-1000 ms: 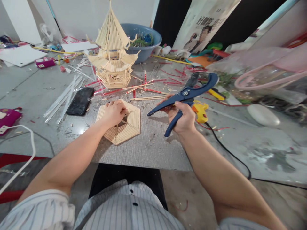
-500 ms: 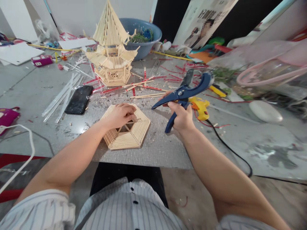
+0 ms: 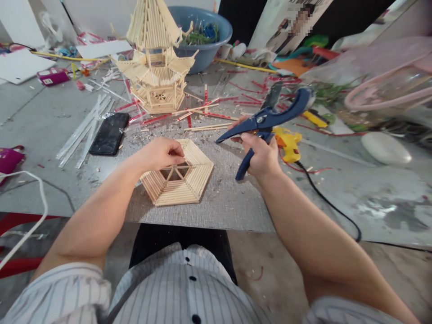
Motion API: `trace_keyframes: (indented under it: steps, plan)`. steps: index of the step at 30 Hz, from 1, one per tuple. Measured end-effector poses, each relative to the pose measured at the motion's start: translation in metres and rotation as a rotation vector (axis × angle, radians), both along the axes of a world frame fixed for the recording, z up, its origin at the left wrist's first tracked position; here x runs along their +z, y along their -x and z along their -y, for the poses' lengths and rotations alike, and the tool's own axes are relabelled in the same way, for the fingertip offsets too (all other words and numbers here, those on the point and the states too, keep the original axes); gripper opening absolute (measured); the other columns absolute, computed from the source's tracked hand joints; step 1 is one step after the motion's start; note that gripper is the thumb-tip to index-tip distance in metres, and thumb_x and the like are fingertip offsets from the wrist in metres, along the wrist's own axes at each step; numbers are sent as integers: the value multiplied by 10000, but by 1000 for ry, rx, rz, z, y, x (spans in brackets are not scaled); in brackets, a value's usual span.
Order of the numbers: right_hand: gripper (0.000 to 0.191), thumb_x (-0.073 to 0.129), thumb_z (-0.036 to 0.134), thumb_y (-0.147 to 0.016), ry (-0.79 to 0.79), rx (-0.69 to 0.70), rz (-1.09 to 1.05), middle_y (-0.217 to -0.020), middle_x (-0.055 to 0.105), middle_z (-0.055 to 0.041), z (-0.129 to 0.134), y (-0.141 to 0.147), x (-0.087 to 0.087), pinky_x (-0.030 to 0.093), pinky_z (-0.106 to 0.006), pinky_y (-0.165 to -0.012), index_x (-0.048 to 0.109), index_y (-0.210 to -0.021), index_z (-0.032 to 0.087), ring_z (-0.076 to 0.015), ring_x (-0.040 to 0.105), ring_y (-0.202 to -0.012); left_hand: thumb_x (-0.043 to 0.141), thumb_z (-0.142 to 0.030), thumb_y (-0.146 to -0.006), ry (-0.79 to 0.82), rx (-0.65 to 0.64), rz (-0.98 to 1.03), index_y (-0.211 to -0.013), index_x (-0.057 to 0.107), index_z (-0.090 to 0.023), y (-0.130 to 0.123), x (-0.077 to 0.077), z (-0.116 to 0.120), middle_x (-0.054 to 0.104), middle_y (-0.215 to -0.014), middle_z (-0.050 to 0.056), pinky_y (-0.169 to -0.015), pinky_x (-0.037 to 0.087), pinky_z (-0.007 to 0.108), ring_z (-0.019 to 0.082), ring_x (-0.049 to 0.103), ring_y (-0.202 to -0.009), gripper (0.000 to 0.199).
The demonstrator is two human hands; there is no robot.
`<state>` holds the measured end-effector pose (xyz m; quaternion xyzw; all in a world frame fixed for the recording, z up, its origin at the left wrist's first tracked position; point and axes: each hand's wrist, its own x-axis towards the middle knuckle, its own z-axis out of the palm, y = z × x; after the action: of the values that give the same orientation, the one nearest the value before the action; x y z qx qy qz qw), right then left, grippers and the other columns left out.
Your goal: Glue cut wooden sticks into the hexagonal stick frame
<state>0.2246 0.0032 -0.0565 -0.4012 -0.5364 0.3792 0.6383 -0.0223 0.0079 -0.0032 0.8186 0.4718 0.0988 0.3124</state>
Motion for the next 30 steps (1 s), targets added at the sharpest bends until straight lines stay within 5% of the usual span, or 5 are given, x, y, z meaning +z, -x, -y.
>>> trace_keyframes:
  steps: [5, 11, 24, 30]
  plan:
    - [153, 631, 392, -664, -4, -16, 2, -774, 621, 1, -2, -2, -3, 431, -465, -961, 598, -738, 262, -227, 608, -941, 580, -208, -734, 151, -112, -158, -903, 695, -148, -1, 2, 2, 706, -804, 10, -676, 405, 229, 106, 589, -684, 213]
    - [145, 653, 386, -665, -31, 17, 19, -788, 628, 4, -5, -5, -8, 443, -458, -952, 598, -733, 271, -226, 608, -949, 572, -244, -728, 148, -206, -292, -904, 692, -139, -4, 7, 4, 705, -830, 25, -669, 382, 226, 104, 573, -682, 237]
    - [219, 704, 441, -626, -64, 7, 29, -742, 613, 15, -6, -7, -9, 467, -449, -920, 586, -703, 274, -225, 616, -920, 586, -298, -762, 157, -213, -279, -834, 712, -136, -5, 4, 3, 704, -789, 26, -673, 361, 232, 106, 576, -683, 218]
    - [271, 665, 350, -626, -55, 2, 23, -743, 603, 12, -1, -3, -2, 448, -455, -898, 597, -875, 267, -216, 610, -874, 578, -317, -766, 139, -254, -271, -817, 722, -141, -6, 0, 3, 698, -741, 16, -663, 352, 234, 96, 556, -641, 233]
